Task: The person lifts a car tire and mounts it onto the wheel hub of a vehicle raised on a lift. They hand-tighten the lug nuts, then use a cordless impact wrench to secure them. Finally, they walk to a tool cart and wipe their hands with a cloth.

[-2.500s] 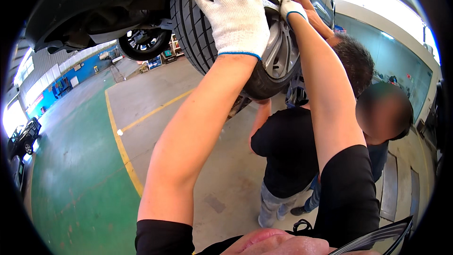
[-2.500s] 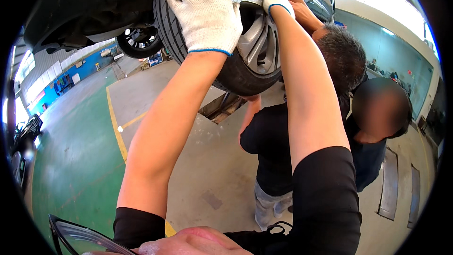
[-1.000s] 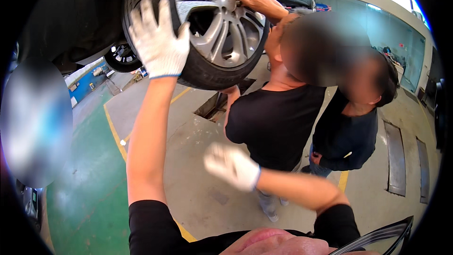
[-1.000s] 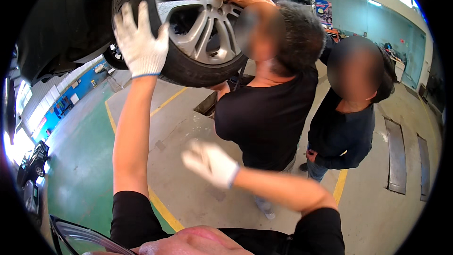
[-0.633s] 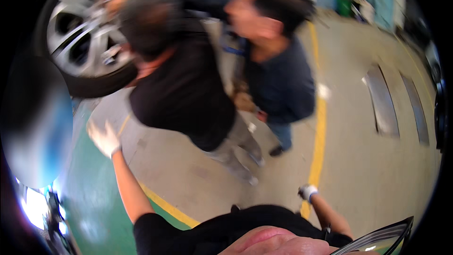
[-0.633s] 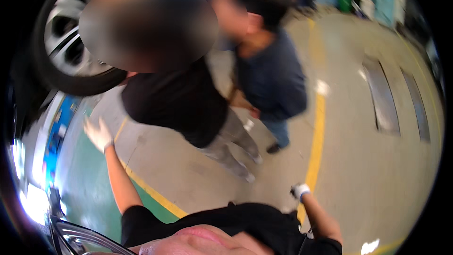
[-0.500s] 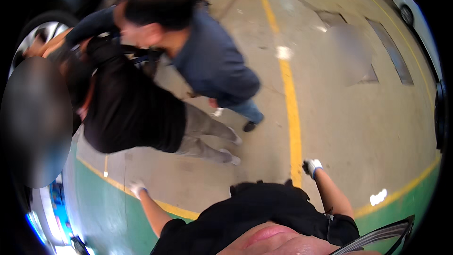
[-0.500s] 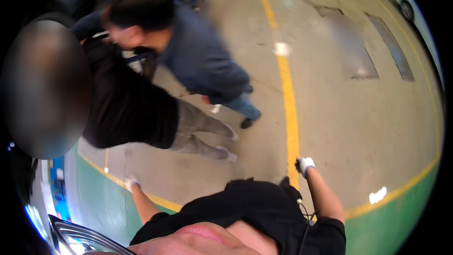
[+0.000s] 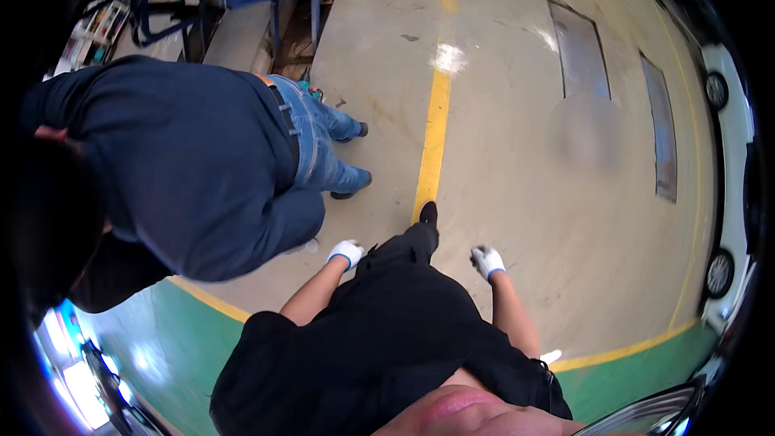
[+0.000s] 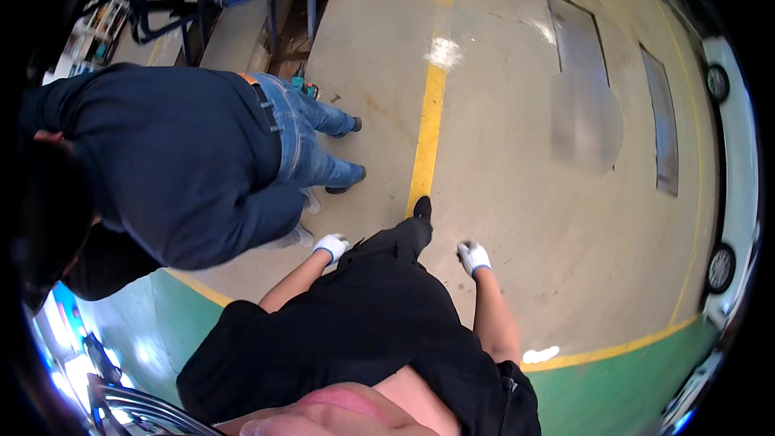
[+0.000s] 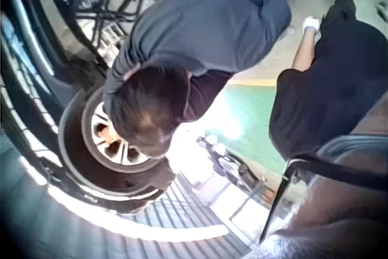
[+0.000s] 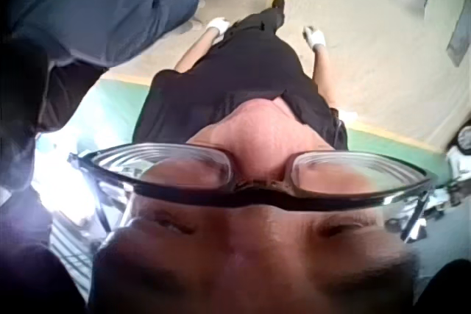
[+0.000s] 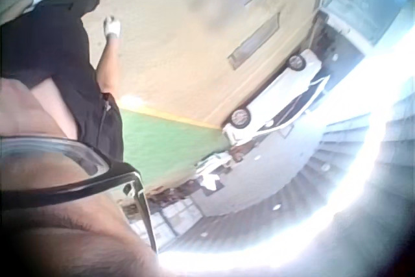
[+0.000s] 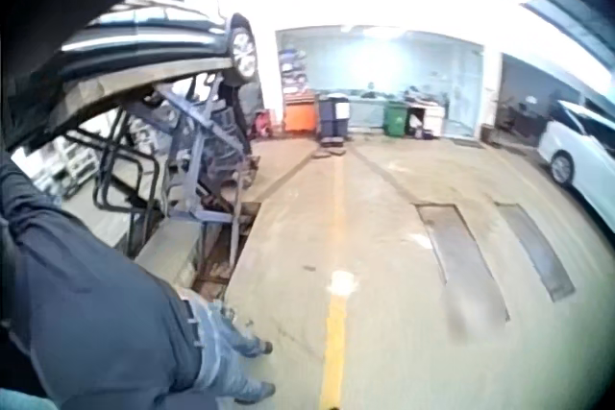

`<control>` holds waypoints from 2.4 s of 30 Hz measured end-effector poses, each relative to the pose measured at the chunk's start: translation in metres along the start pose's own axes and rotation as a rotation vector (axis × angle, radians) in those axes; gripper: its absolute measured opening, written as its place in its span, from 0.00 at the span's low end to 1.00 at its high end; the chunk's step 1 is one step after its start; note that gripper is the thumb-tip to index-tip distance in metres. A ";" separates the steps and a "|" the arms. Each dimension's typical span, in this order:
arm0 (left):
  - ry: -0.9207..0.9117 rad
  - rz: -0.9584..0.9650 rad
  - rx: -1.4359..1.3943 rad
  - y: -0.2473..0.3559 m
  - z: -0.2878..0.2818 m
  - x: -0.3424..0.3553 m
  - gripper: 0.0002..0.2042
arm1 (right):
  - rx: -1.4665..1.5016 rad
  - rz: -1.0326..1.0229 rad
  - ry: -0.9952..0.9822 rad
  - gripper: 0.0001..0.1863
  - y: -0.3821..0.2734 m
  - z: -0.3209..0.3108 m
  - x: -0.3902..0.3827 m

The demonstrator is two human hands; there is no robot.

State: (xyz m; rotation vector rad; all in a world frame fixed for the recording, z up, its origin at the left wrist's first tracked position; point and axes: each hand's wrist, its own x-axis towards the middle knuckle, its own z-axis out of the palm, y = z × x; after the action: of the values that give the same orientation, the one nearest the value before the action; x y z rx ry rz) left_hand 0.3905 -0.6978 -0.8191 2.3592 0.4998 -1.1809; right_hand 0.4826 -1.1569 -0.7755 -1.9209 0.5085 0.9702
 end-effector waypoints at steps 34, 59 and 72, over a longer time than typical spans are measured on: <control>0.613 -0.449 -0.825 0.175 -0.599 0.333 0.30 | -0.809 -0.423 -0.370 0.13 -0.886 -0.081 0.645; 1.230 -1.149 -1.657 -0.062 -0.783 0.616 0.11 | -1.696 -0.300 -1.174 0.20 -1.225 0.635 0.721; 0.802 -1.077 -1.549 -0.441 -0.788 0.697 0.15 | -1.518 -0.322 -1.637 0.17 -1.213 1.022 0.666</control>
State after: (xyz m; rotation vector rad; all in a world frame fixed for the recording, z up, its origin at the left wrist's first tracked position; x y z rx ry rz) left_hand 1.0769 0.1778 -1.0717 0.9035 2.0845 0.1993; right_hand 1.2676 0.3638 -0.9507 -1.2538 -1.8215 2.4906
